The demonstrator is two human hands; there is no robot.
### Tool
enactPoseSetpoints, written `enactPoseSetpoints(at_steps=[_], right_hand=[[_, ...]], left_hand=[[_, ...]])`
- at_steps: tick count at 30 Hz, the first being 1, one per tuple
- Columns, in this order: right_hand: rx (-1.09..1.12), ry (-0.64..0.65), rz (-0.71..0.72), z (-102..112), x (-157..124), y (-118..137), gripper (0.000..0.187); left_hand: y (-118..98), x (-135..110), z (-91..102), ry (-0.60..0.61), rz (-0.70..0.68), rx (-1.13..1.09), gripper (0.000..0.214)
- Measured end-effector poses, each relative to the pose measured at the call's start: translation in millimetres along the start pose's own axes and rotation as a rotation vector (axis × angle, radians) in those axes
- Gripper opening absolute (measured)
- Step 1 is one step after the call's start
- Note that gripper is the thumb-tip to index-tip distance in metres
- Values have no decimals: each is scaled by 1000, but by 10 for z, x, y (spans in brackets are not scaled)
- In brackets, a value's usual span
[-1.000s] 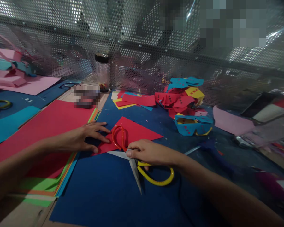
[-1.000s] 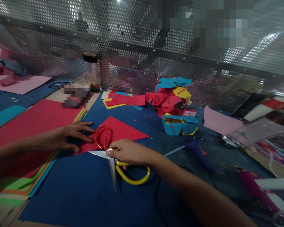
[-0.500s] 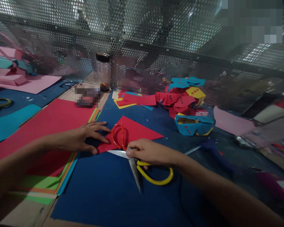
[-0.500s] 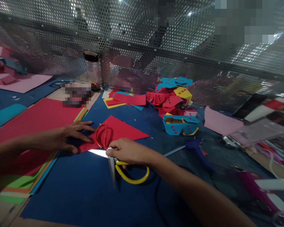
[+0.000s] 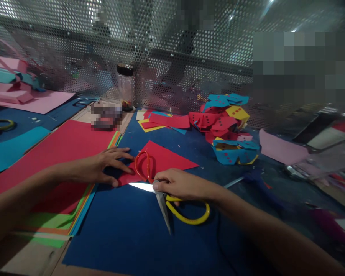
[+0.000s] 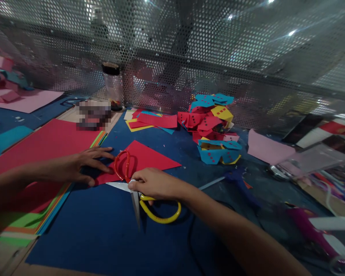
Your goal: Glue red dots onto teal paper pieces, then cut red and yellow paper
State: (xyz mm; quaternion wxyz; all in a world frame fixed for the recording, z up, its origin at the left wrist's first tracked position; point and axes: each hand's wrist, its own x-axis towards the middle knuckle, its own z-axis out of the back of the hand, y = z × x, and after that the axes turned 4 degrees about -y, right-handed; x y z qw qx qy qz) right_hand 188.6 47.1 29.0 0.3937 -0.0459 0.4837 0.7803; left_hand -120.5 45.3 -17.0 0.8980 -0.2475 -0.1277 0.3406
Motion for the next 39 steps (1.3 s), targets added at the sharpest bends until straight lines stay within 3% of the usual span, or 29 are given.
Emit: enactPoseSetpoints(at_steps=[11,19,39], right_hand=[[-18,13,6,9,1,11,26],[-10,2,-4,-34,35,-1,27],[24,-1,25,-72,64,12,27]], left_hand=[[31,-1,-16,-40,-22,-36,44],[-54,-23,59,26,13,-54,47],[-43,-20,54,31,22,-53,48]])
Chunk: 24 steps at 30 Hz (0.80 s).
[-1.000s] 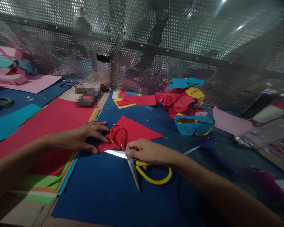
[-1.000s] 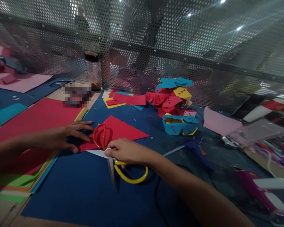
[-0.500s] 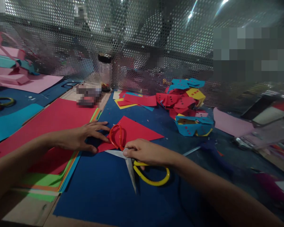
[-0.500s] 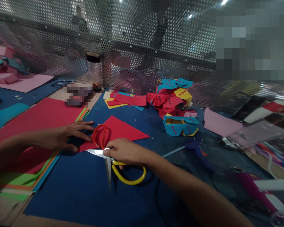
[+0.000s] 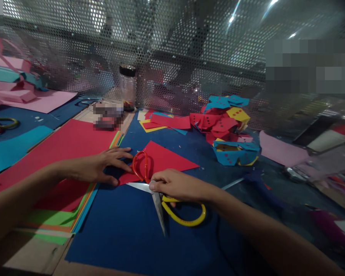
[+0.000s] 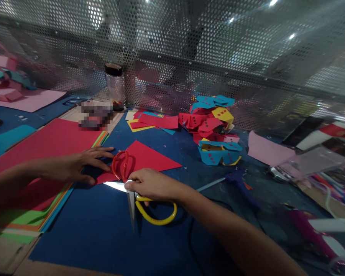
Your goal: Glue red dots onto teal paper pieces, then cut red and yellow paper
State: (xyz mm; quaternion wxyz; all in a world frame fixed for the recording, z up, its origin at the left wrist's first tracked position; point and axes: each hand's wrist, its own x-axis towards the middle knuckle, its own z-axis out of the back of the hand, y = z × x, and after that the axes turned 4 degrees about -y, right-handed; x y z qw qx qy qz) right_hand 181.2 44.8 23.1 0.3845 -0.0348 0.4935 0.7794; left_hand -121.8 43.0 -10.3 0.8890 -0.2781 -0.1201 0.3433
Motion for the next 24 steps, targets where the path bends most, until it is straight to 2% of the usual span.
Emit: enactPoseSetpoints(at_steps=[6,12,15,20,24], right_hand=[[5,5,-17,1,-8,-10,26],[-11,1,-30,-9,-3,2,27],[-13,-4,-22,-9,-1,11,27],[-8,-9,-21,-17,4,1,26],[-4,-8,-16,-23,4,-12,27]], left_hand=[[6,-21,4,10,17,-8,47],[-91,-19,43,7,126,-60,58],[-111,-8,34,11,119,-82,53],[-64,21,-71,-104,149,-78,43],[-30,43,-147,-187,200,-62,54]])
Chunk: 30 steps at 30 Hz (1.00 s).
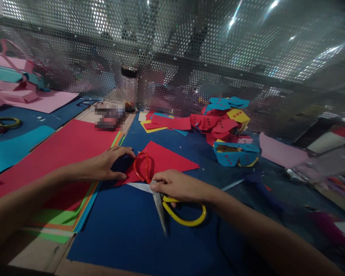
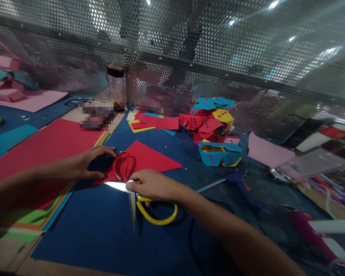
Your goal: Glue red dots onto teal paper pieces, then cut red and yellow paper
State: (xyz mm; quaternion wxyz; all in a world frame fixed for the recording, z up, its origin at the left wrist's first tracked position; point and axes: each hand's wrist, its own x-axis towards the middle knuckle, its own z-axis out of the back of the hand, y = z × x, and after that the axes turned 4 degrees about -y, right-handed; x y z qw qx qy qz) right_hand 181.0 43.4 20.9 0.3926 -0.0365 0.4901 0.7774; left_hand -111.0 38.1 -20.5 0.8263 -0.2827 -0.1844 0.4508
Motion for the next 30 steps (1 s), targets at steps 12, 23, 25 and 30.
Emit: enactPoseSetpoints(at_steps=[12,23,25,30], right_hand=[[-10,-1,-33,3,-10,43,26],[13,1,-11,-21,8,53,28],[25,1,-17,-28,8,51,27],[35,5,-5,-52,11,94,23]], left_hand=[[0,-3,-27,-32,40,-84,55],[-15,14,-37,-69,46,-129,61],[-18,14,-38,-63,45,-122,61],[-35,12,-31,-54,41,-96,62]])
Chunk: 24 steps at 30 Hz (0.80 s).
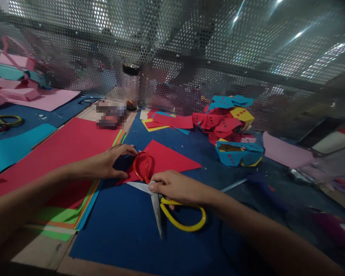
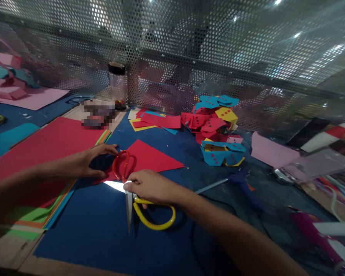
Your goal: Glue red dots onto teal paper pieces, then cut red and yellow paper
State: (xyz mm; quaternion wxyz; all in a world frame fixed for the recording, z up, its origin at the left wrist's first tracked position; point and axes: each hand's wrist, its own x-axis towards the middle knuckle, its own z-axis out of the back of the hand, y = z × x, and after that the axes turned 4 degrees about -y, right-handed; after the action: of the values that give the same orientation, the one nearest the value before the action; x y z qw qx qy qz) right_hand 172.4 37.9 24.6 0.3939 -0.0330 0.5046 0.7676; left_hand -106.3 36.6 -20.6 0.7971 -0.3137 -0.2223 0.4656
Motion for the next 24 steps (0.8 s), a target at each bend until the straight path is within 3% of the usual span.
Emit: enactPoseSetpoints(at_steps=[10,24], right_hand=[[2,-10,-10,-13,-9,12,25],[17,-36,-22,-60,1,22,26]], left_hand=[[12,10,15,30,-49,12,73],[-38,12,48,63,-12,54,84]])
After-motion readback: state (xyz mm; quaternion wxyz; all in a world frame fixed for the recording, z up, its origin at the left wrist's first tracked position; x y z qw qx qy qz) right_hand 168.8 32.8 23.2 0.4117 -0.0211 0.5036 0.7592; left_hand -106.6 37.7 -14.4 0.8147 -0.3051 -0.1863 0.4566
